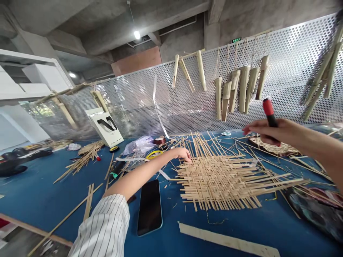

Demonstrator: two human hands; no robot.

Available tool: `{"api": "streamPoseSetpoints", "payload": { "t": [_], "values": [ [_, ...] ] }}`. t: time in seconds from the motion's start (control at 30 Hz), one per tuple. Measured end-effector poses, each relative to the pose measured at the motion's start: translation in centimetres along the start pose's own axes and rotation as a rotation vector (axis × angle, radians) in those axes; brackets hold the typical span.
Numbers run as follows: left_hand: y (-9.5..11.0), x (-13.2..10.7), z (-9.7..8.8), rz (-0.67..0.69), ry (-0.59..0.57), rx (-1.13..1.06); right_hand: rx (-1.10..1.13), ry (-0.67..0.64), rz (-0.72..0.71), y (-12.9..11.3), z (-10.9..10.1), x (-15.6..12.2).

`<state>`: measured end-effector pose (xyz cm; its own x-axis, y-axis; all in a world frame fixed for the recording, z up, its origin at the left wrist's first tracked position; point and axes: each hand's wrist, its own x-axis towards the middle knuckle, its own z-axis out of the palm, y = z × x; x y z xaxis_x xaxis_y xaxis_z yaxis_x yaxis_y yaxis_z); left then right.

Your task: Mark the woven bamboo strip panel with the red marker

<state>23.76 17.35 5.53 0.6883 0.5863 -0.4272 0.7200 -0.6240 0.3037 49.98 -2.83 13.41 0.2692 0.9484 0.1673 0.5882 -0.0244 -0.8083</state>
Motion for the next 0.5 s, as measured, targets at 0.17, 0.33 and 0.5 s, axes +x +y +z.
{"api": "streamPoseSetpoints", "payload": {
  "t": [0.17,0.33,0.5],
  "values": [
    [0.0,-0.9,-2.0,0.031,0.123,-0.022,-0.282,0.156,0.133,2.6,0.4,2.0],
    [0.3,-1.7,-4.3,0.043,0.262,0.0,-0.603,0.244,-0.125,2.9,3.1,3.3],
    [1.0,-2.5,-5.0,0.072,0.39,0.038,-0.516,-0.081,-0.004,2.8,4.3,5.8]
  ]
}}
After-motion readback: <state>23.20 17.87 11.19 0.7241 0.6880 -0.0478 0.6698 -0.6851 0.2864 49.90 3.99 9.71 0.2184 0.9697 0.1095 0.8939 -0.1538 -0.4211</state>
